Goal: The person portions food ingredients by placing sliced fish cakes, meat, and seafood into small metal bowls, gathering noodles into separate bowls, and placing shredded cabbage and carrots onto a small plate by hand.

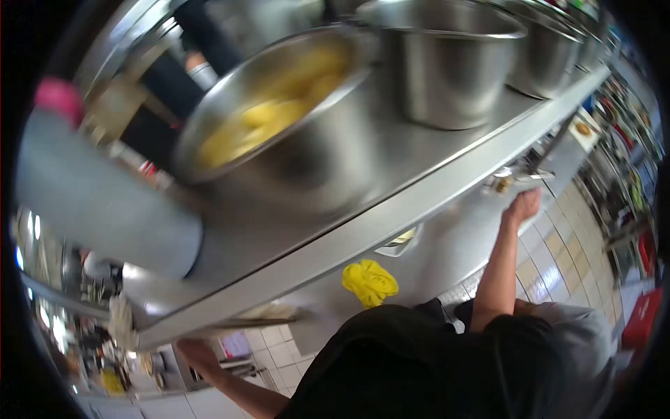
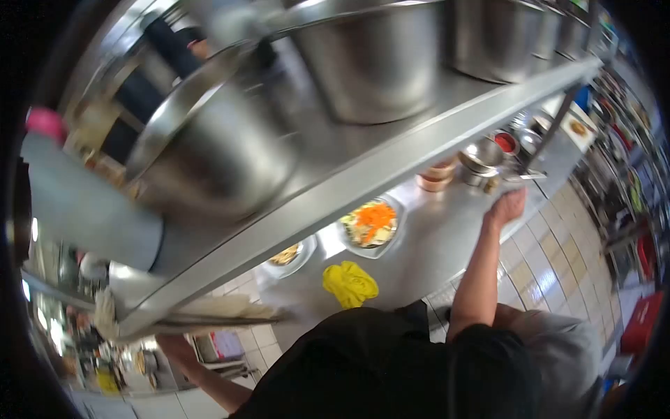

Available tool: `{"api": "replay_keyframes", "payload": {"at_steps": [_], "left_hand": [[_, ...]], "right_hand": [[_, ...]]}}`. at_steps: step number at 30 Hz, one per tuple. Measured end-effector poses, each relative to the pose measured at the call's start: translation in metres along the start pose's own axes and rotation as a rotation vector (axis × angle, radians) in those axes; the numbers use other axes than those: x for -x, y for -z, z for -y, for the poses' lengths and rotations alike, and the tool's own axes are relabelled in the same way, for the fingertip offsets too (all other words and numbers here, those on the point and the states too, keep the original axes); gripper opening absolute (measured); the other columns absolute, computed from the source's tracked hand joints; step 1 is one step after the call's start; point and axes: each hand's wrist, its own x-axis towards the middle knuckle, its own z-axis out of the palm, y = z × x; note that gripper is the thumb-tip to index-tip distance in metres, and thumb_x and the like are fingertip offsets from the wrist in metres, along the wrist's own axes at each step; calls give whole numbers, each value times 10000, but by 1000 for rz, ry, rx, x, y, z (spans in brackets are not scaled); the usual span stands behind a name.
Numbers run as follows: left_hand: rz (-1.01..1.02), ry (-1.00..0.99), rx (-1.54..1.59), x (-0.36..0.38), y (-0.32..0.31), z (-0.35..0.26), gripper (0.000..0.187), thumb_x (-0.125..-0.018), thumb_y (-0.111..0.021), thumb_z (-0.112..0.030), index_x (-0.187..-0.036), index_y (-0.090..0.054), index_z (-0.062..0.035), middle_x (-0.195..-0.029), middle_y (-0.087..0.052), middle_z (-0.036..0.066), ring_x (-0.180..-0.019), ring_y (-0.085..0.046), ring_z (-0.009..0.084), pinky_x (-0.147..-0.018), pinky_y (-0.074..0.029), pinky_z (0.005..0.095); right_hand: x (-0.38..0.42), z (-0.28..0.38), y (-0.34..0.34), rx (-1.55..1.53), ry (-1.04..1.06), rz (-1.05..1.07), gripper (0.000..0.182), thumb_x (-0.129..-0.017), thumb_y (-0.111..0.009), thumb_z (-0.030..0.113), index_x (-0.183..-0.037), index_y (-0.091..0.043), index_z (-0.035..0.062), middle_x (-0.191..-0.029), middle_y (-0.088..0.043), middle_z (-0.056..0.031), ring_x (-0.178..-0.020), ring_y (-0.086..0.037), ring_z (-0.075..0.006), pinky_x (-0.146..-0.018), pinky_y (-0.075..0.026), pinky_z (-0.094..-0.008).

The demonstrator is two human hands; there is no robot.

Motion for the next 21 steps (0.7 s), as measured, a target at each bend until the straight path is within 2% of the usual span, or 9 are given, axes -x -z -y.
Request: {"api": "replay_keyframes", "payload": {"at_steps": [3,6,7,9,11,12,14,18,21], "left_hand": [[34,-97,-169,17,-44,-44,352,-959,-495,-243,-1234,-459,-26,-903,-483,-1,-814,-430,87,-732,-368,271],[227,79,-278,-29,41,-15,467,-931,-540,-115,-1355,-370,-21,-1116,-531,49,-981,-471,110,-843,-383,260],[288,97,-302,-40,50,-9,500,-936,-516,-160,-1380,-333,-21,-1203,-532,88,-1076,-490,145,-914,-392,300],[212,-4,86,-6,-11,-23,536,-951,-496,-280,-1390,-325,-24,-1323,-481,120,-1192,-472,218,-1004,-374,360],[353,-42,-181,-32,11,-6,595,-947,-484,-358,-1409,-305,-27,-1379,-435,126,-1245,-433,249,-1049,-344,383],[437,-118,-433,-47,10,3,659,-943,-473,-437,-1427,-286,-31,-1434,-389,133,-1298,-394,280,-1094,-314,407],[190,358,190,-37,-30,-9,751,-929,-444,-548,-1461,-243,-57,-1460,-353,126,-1298,-377,325,-1101,-310,467],[376,203,-45,-27,-104,3,759,-927,-440,-559,-1464,-239,-62,-1461,-351,126,-1295,-380,328,-1096,-313,476],[521,100,-159,-13,-177,17,764,-925,-437,-567,-1466,-237,-66,-1462,-350,126,-1292,-381,331,-1093,-316,482]], "right_hand": [[38,21,9,143,-217,184,207,-946,-472,118,-1108,-582,50,-867,-609,-52,-642,-487,-77,-606,-439,-184],[81,51,0,10,-34,406,395,-871,-596,88,-1250,-493,41,-1212,-546,-103,-932,-594,-176,-780,-495,-240],[84,43,7,195,87,437,436,-867,-632,83,-1284,-515,43,-1177,-575,-76,-994,-581,-170,-817,-479,-254],[113,73,13,121,-133,462,374,-887,-635,114,-1240,-549,29,-1115,-621,-75,-1001,-588,-146,-892,-445,-272],[134,74,34,32,-196,438,267,-915,-617,159,-1131,-595,4,-1034,-652,-69,-971,-600,-137,-879,-452,-276],[145,75,49,68,-228,393,220,-927,-603,171,-1066,-606,-1,-1001,-658,-71,-923,-609,-136,-857,-458,-273],[159,74,93,194,-325,335,197,-948,-576,186,-968,-615,-6,-930,-661,-79,-804,-614,-127,-770,-475,-266],[179,72,196,235,-689,184,173,-964,-519,155,-932,-608,10,-833,-635,-82,-602,-574,-103,-552,-464,-258],[177,36,262,326,-548,9,155,-944,-514,146,-897,-603,29,-781,-640,-65,-537,-583,-128,-478,-466,-290]]}}
